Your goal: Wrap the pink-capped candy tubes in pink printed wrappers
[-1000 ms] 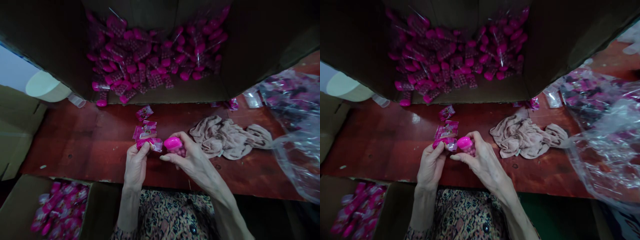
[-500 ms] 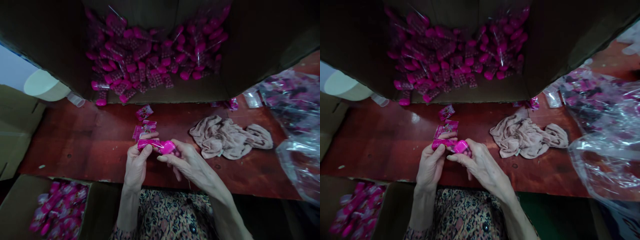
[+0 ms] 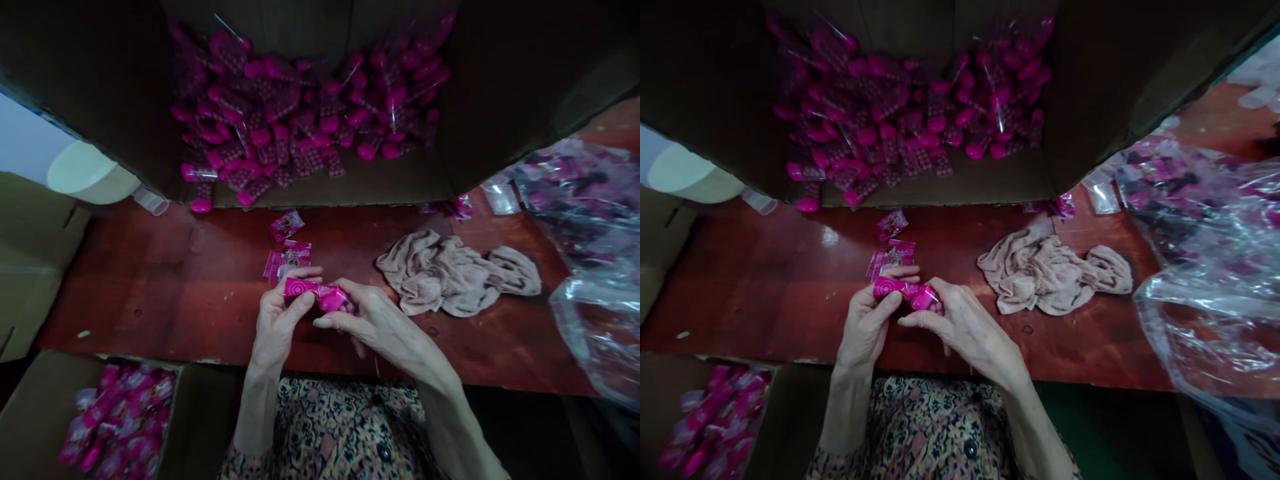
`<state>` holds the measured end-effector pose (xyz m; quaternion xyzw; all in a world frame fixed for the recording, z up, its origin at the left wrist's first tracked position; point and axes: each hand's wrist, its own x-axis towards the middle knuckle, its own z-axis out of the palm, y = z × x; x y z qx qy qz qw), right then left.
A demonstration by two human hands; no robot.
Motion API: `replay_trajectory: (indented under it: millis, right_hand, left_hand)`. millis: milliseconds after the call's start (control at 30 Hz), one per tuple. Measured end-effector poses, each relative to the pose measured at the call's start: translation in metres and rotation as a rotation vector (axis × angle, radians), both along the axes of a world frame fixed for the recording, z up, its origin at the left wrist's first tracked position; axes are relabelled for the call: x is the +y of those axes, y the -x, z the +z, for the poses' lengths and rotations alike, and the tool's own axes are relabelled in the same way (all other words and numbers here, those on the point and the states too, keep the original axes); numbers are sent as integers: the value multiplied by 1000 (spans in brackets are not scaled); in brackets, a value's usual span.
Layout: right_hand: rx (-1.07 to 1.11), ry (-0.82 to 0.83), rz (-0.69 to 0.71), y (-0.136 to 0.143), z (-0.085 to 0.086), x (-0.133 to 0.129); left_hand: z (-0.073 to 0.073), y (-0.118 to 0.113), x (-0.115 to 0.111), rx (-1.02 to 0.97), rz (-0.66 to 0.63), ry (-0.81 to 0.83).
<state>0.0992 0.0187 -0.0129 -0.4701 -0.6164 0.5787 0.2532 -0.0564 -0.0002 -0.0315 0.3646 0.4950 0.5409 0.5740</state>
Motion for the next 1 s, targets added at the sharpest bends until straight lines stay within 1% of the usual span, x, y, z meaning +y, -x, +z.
replay_trajectory:
  millis: [67,100,200,300,467,567,600,667,733,767,800,833,867,933,1000]
  right_hand:
    - [-40,-21,89,3,6,1]
    - [-52,-34,112,4,8,1]
    - [-36,-32,96,5,9,-1]
    - [33,34,82,4,9,-4]
    - [122,63,33,5,16,-6]
    - [184,54,0,5,19,-8]
    - [210,54,-12,5,19,-9]
    - [261,66,-31,6,18,-11]
    - [307,89,-51,8,16,-13]
    - [328,102,-61,9,16,-13]
    - [349,112,-70,11,15,-14]
    - [369,118,-76,12,14,-15]
    - [387,121,-80,14,13,-16]
    - [409,121,-70,17,10,-18]
    - [412,125,-54,20,8,-20]
  left_hand:
    - [3,2,2,20,-36,-19]
    - [5,4,4,35,-58,-31]
    - [13,7,8,79,-114,-70]
    - [21,8,11,112,-132,-98]
    - [31,5,14,103,-155,-80]
    - [40,1,16,109,-115,-94]
    - [43,0,16,98,-76,-109]
    - [47,-2,17,46,57,-144]
    - [47,-3,15,-35,215,-161]
    - [45,-3,13,-78,271,-149]
    - [42,-3,10,-119,298,-119]
    - [38,-3,6,-156,299,-76]
    - [34,-3,1,-189,272,-26]
    - [28,-6,-8,-241,179,65]
    - [26,-10,-15,-277,94,114]
